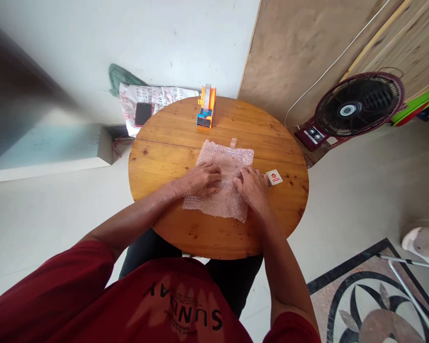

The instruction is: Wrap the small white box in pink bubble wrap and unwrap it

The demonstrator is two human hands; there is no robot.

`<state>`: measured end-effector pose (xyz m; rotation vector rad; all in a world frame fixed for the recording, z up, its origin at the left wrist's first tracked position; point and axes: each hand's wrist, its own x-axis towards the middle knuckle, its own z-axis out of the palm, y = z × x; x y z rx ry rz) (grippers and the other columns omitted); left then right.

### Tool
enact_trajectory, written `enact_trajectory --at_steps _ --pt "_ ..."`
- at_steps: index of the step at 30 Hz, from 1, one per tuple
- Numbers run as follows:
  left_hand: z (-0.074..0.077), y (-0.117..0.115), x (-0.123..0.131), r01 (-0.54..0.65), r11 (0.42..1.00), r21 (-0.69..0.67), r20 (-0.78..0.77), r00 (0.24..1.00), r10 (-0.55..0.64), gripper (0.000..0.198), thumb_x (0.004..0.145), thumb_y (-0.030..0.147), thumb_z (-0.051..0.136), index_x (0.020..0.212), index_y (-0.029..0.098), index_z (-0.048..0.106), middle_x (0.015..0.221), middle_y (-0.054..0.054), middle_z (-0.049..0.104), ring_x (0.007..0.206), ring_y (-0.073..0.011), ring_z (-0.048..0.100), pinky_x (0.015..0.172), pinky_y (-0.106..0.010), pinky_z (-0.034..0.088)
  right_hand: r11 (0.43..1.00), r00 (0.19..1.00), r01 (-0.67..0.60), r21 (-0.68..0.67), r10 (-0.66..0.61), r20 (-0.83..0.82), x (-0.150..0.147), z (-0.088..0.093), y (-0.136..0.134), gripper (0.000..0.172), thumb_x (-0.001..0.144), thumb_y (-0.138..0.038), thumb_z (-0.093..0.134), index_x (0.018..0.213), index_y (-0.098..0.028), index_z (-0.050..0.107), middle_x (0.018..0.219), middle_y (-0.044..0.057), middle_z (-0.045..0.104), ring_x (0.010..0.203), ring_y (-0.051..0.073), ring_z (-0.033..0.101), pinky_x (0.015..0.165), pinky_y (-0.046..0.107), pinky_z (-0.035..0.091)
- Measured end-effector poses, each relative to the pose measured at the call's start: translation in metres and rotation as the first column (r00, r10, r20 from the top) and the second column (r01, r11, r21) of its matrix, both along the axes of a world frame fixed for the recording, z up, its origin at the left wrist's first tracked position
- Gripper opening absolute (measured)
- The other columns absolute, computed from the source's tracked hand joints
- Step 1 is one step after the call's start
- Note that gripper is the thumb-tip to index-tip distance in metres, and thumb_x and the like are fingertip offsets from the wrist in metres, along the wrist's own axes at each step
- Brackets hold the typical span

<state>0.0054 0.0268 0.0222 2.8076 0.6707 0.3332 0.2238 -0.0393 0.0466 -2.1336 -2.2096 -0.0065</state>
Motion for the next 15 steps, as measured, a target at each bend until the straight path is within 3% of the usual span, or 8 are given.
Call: enact_trajectory --at_steps 3,8,15 --pt "-0.002 0.001 0.0 0.008 1.0 0.001 0.011 1.0 -0.008 0.037 0.091 0.041 0.062 0.118 0.017 0.068 0.124 -0.012 0.065 0.114 -0.0296 0.058 0.1 -0.043 0.043 1.0 1.0 0.012 -0.014 -0.012 0.015 -0.004 0.006 0.008 0.026 0.099 -0.034 0.048 0.104 -0.02 0.069 0.113 0.011 0.073 0.098 0.029 0.06 0.083 0.042 0.034" --pt "0.0 0.0 -0.001 0.011 1.0 -0.003 0.008 1.0 -0.011 0.033 0.09 0.04 0.063 0.112 0.017 0.07 0.124 -0.013 0.064 0.114 -0.029 0.058 0.1 -0.043 0.043 0.993 0.995 0.076 0.089 -0.082 0.063 -0.015 -0.008 0.007 0.03 0.099 -0.034 0.048 0.113 -0.016 0.068 0.119 0.017 0.069 0.104 0.032 0.057 0.083 0.043 0.034" --pt "0.002 0.0 -0.001 0.008 1.0 -0.022 0.009 1.0 -0.008 0.033 0.09 0.039 0.064 0.114 0.017 0.07 0.125 -0.013 0.064 0.117 -0.0293 0.057 0.103 -0.043 0.042 0.981 0.997 0.071 0.181 -0.073 0.001 -0.014 -0.022 0.002 0.034 0.097 -0.035 0.048 0.117 -0.016 0.068 0.126 0.018 0.068 0.111 0.036 0.053 0.089 0.046 0.035"
